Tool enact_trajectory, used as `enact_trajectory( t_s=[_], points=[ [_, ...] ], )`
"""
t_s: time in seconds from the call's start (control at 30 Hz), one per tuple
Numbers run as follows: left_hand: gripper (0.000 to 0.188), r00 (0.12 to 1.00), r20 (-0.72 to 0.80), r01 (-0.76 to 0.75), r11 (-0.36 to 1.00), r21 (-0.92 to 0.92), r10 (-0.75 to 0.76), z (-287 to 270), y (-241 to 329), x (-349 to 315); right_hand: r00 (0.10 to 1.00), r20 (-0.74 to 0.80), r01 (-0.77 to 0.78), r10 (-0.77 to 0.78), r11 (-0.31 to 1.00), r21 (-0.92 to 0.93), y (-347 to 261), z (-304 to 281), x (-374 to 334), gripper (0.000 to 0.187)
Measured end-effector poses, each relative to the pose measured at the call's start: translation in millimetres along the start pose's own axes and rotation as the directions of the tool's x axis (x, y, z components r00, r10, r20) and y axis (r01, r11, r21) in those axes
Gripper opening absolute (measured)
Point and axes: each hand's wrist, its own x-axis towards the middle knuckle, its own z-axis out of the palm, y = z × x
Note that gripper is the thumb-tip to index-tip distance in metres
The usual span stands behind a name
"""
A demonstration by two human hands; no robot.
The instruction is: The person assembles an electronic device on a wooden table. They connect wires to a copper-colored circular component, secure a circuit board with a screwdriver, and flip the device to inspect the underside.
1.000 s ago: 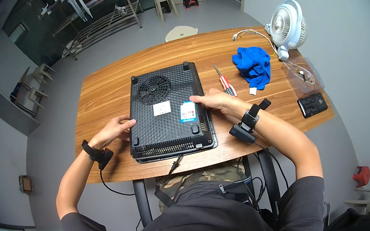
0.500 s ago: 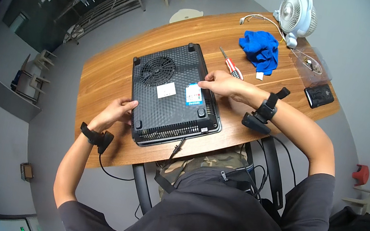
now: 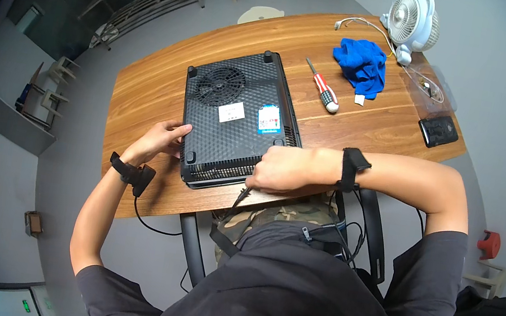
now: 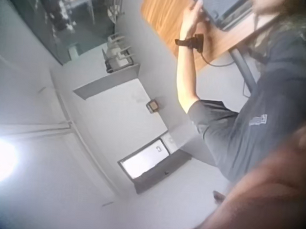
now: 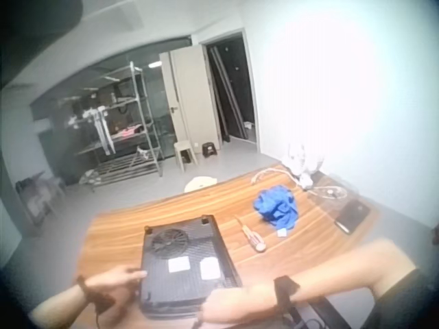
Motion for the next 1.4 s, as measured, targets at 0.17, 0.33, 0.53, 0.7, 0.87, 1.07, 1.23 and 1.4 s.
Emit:
enact_trajectory(
  t_s=[0.17, 0.33, 0.53, 0.7, 0.87, 1.07, 1.23, 1.4],
  points=[
    [0.073, 1.0, -0.009, -0.002, 1.0, -0.005, 0.002, 1.2, 0.0, -2.8, 1.0, -0.028, 0.003, -0.005, 0.998, -0.056, -6.1, 23.1, 10.4, 0.019],
    [0.075, 1.0, 0.028, -0.002, 1.0, 0.012, 0.001, -3.0, -2.7, 0.3, 0.997, -0.072, -0.039, 0.04, 0.999, 0.009, -8.8, 28.9, -3.4, 0.013],
    [0.077, 1.0, 0.023, 0.005, 1.0, 0.027, -0.005, 1.5, 0.1, -2.3, 0.99, -0.091, -0.114, 0.111, 0.993, -0.028, -16.9, 30.8, -28.1, 0.011],
    [0.079, 1.0, 0.021, 0.004, 0.999, 0.035, -0.005, 0.7, -4.6, 2.0, 0.977, -0.114, -0.187, 0.183, 0.982, -0.032, -20.2, 34.0, -49.2, 0.012],
    [0.079, 1.0, 0.0, -0.009, 1.0, -0.003, 0.009, 1.0, -6.4, 4.2, 0.979, -0.109, -0.167, 0.173, 0.984, 0.066, -16.0, 33.2, -59.7, 0.014],
    [0.078, 1.0, -0.014, -0.018, 1.0, -0.008, 0.018, 1.8, -7.4, 3.3, 0.986, -0.052, -0.149, 0.157, 0.98, 0.13, -11.3, 26.5, -64.9, 0.016],
    [0.076, 0.999, 0.034, 0.011, 1.0, -0.02, -0.011, -1.3, -1.8, 2.9, 0.986, -0.036, -0.155, 0.162, 0.977, 0.145, -11.5, 28.0, -67.6, 0.018],
    [0.075, 0.998, 0.068, -0.009, 1.0, -0.029, 0.011, -3.6, -5.0, 5.9, 0.991, -0.076, -0.095, 0.106, 0.986, 0.136, -6.3, 29.9, -70.4, 0.021]
  ],
)
